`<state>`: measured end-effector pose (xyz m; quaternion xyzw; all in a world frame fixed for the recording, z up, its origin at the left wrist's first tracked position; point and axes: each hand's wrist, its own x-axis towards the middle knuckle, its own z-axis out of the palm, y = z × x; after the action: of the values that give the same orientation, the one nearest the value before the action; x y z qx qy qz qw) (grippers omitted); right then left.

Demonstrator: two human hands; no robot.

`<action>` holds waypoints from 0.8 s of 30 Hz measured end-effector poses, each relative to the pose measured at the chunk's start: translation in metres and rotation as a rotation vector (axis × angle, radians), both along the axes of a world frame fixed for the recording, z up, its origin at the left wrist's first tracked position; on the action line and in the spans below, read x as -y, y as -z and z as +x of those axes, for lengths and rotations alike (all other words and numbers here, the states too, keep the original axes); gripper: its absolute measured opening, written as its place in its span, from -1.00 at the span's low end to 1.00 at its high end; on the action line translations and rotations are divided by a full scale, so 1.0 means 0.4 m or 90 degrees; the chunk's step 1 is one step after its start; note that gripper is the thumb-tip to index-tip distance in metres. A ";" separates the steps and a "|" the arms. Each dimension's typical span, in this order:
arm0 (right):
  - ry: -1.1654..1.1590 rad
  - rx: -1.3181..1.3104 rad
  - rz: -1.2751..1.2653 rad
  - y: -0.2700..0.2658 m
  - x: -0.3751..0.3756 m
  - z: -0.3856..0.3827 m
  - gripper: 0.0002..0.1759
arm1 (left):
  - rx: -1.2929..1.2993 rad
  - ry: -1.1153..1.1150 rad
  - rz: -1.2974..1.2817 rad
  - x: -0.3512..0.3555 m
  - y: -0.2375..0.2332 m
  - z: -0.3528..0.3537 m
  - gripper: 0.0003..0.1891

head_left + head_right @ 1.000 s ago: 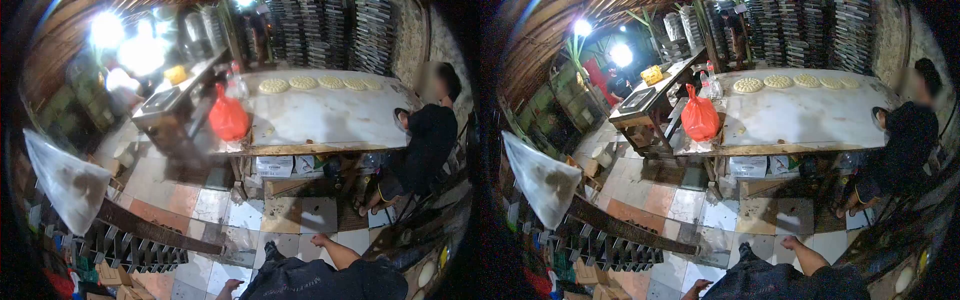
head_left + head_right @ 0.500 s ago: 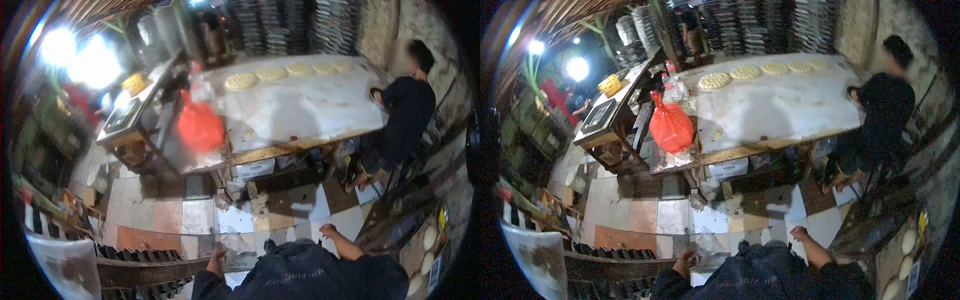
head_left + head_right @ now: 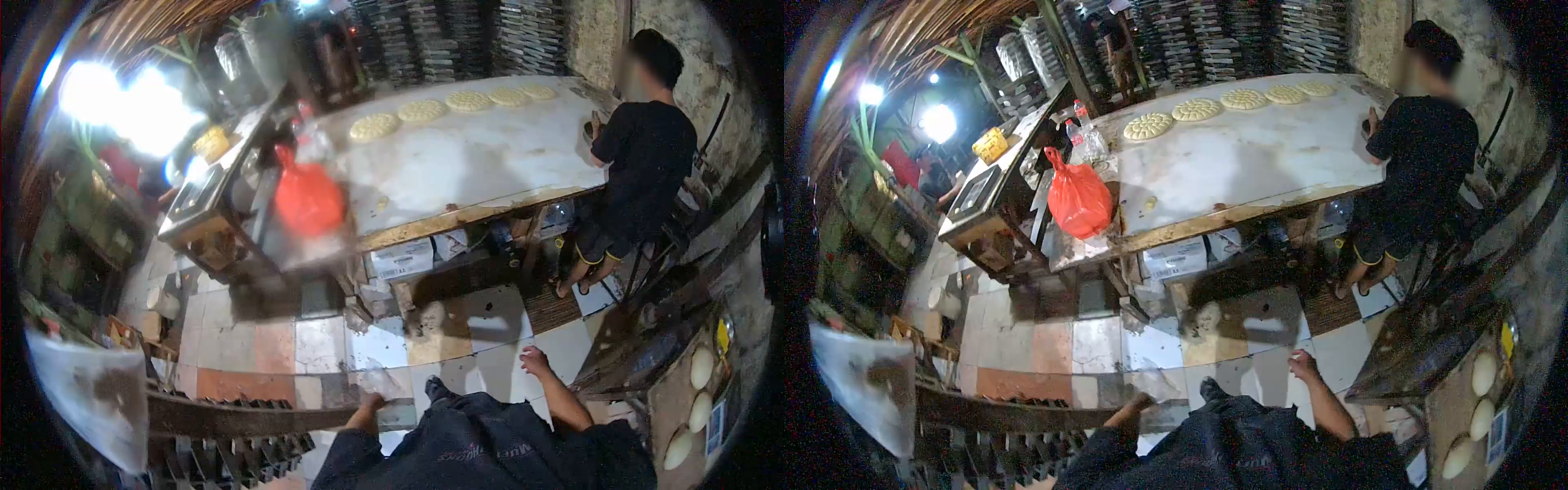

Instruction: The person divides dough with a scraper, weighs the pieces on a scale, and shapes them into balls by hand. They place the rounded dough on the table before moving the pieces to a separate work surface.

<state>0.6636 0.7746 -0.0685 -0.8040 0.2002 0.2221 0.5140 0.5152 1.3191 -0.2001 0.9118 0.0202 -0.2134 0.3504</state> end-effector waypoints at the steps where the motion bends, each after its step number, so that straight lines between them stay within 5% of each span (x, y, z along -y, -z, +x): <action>1: -0.005 0.000 0.043 0.021 0.036 -0.033 -0.63 | 0.021 0.061 0.153 0.014 0.018 -0.076 -0.62; 3: 0.040 -0.103 0.095 0.073 0.108 -0.106 -0.66 | 0.222 0.173 0.421 0.085 0.001 -0.212 -0.64; 4: 0.021 -0.114 0.106 0.111 0.164 -0.149 -0.69 | 0.227 0.160 0.427 0.127 0.000 -0.214 -0.64; 6: -0.026 -0.115 0.103 0.123 0.261 -0.232 -0.73 | 0.011 -0.119 -0.468 0.233 0.010 -0.181 -0.61; 8: 0.067 -0.164 0.117 0.188 0.374 -0.318 -0.73 | -0.121 -0.039 0.099 0.396 0.041 -0.131 -0.51; 9: 0.096 -0.202 0.234 0.227 0.463 -0.372 -0.75 | -0.056 -0.002 0.088 0.466 -0.030 -0.144 -0.53; 10: 0.144 -0.241 0.097 0.314 0.502 -0.425 -0.75 | -0.031 0.024 0.029 0.525 0.035 -0.162 -0.55; 11: 0.133 -0.275 -0.004 0.314 0.535 -0.472 -0.70 | -0.073 -0.027 0.077 0.629 -0.137 -0.169 -0.53; 12: 0.156 -0.296 -0.009 0.266 0.555 -0.520 -0.68 | -0.114 0.135 0.052 0.692 -0.234 -0.161 -0.63; 14: 0.175 -0.312 -0.014 0.189 0.565 -0.582 -0.67 | -0.123 0.080 0.036 0.793 -0.117 -0.179 -0.51; 17: 0.225 -0.346 -0.018 0.177 0.607 -0.699 -0.67 | -0.037 0.112 0.015 0.846 -0.145 -0.245 -0.52; 21: 0.253 -0.258 -0.023 0.294 0.671 -0.817 -0.72 | -0.018 0.176 0.011 0.761 0.029 -0.376 -0.54; 23: 0.149 -0.225 0.019 0.259 0.684 -0.828 -0.73 | -0.072 0.192 0.052 0.712 -0.049 -0.453 -0.57; 24: 0.109 -0.308 -0.072 0.379 0.728 -0.803 -0.64 | -0.123 0.123 0.086 0.695 -0.085 -0.492 -0.57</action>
<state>0.3423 0.4833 -0.2203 -0.7349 0.3968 0.3519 0.4227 0.3185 1.0410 -0.1660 0.9063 -0.0193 -0.3309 0.2623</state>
